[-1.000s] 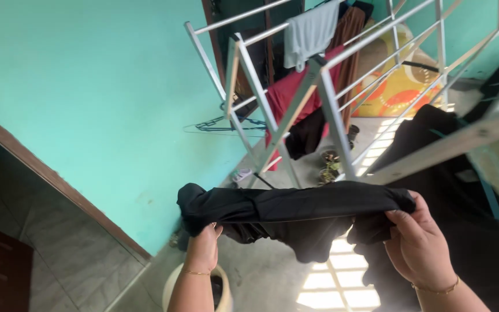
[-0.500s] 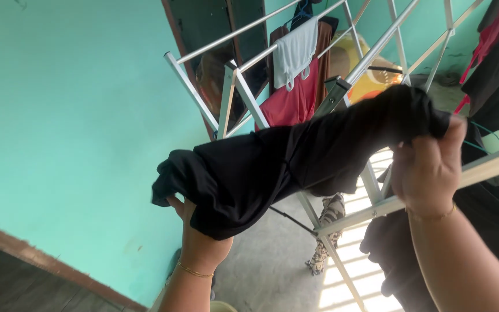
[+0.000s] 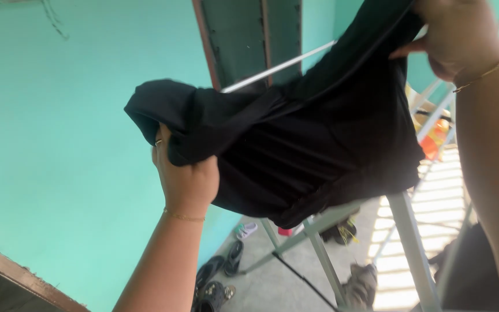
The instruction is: Hang various pieces of laundry on a portable drying rack outdoors.
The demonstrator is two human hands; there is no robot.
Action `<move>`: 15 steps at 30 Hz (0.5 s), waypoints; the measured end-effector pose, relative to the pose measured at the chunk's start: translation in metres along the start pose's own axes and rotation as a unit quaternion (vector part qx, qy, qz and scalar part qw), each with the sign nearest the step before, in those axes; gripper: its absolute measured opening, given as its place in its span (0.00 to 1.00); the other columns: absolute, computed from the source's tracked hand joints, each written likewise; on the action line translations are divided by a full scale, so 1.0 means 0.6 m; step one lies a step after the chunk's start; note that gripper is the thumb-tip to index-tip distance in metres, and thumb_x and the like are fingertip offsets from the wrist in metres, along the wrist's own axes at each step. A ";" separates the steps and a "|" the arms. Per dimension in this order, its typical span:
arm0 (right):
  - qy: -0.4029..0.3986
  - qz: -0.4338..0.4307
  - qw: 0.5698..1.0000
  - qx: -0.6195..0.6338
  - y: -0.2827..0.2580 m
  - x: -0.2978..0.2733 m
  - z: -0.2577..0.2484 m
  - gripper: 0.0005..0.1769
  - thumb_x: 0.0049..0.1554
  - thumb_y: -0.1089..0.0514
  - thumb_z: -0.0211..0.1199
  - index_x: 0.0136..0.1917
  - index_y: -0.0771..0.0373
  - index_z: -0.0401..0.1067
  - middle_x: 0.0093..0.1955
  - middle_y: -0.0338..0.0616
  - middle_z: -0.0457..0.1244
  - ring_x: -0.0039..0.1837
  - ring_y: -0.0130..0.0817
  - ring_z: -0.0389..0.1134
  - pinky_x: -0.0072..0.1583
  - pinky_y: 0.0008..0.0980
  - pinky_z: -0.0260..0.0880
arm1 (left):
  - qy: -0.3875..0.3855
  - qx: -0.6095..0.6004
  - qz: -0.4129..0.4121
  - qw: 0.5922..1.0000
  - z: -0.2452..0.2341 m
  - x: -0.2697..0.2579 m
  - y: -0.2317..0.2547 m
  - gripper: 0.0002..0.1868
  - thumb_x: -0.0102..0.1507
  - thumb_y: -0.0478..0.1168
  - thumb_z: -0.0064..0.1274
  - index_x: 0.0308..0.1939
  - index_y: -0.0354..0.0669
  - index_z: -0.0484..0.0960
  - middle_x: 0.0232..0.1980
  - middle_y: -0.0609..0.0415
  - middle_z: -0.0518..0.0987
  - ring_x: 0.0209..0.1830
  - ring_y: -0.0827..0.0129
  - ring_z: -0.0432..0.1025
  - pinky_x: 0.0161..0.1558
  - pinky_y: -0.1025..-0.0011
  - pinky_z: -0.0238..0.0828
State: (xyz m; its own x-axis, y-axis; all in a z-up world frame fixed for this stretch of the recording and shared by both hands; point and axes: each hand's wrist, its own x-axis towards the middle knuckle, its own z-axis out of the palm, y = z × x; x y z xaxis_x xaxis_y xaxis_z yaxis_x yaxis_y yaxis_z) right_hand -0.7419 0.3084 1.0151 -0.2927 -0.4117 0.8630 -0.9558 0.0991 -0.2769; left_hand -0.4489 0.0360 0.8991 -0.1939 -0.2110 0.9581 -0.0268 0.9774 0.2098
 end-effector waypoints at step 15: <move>0.100 0.206 0.972 0.047 0.376 0.101 0.131 0.18 0.71 0.54 0.52 0.69 0.62 0.69 0.68 0.50 0.63 0.67 0.42 0.66 0.65 0.35 0.68 | 0.104 -0.296 -0.321 0.893 0.137 -0.015 -0.157 0.39 0.71 0.65 0.30 0.61 0.28 0.69 0.54 0.48 0.77 0.31 0.65 0.76 0.43 0.67 0.71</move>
State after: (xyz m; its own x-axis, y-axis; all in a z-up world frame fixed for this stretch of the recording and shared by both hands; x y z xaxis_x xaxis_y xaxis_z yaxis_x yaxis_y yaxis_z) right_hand -0.9731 0.2346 0.9719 -0.6592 -0.1685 0.7329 -0.7519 0.1309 -0.6461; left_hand -0.5250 -0.0531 0.8544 -0.1370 -0.7837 0.6058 0.4692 0.4873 0.7365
